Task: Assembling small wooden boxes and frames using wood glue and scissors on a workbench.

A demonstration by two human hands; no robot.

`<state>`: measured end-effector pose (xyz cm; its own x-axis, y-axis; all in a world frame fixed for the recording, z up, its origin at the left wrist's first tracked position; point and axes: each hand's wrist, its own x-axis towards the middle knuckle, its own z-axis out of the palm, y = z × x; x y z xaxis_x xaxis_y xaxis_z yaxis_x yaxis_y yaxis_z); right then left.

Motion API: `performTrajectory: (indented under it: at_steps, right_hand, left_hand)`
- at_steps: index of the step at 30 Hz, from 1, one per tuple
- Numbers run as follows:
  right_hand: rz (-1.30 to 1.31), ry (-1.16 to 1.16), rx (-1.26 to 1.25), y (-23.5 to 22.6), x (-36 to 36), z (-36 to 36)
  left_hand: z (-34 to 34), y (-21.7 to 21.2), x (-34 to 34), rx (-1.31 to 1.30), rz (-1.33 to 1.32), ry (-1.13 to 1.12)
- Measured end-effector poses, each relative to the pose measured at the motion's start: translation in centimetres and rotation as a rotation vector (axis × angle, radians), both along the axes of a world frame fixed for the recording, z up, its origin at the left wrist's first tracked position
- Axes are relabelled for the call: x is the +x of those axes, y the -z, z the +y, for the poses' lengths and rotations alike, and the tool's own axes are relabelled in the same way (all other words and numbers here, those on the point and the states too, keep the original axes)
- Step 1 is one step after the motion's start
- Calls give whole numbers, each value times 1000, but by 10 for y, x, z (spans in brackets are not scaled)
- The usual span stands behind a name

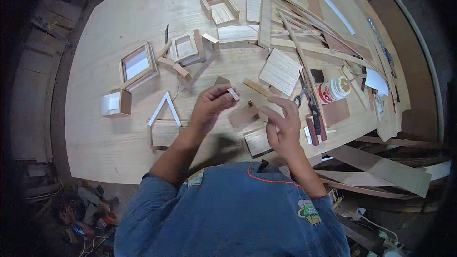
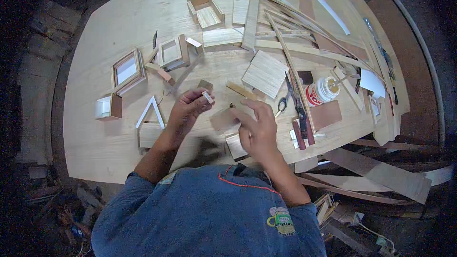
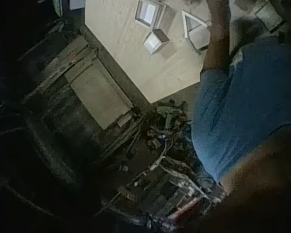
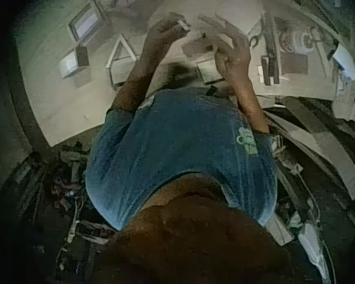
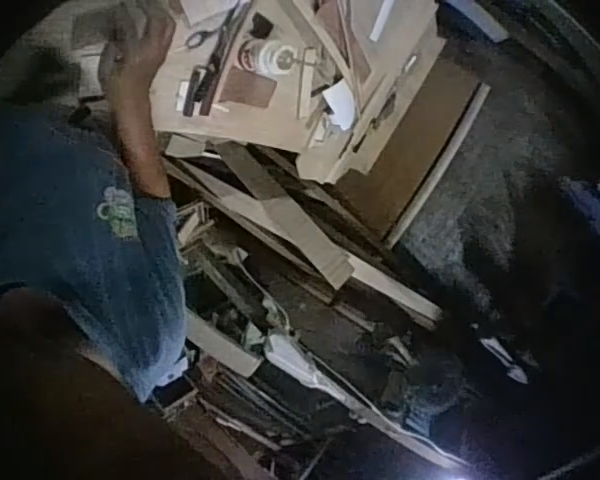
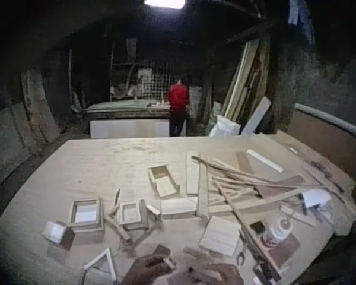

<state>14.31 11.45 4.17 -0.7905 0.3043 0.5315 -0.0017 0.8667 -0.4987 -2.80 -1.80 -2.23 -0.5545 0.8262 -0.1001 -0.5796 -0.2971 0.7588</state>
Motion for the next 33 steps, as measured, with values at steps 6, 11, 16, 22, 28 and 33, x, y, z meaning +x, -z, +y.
performTrajectory:
  at_steps: [6, 11, 16, 22, 28, 33]
  right_hand:
    - [-344, 60, -145, 42, 3, -2]
    - [-420, 60, -119, 59, 0, -13]
    - [-391, 49, -87, 71, 3, -11]
    - [-335, 37, -85, 81, 2, -11]
    - [-301, 31, -89, 82, 2, -13]
    - [-318, 43, -76, 83, 2, -13]
  left_hand:
    - [-11, 44, -18, -246, 341, -53]
    - [-10, 59, -10, -382, 632, -31]
    - [-9, 47, -6, -464, 836, 50]
    - [-10, 37, -1, -552, 996, 111]
    - [-13, 43, 0, -549, 1013, 103]
    - [-17, 43, 2, -522, 954, 86]
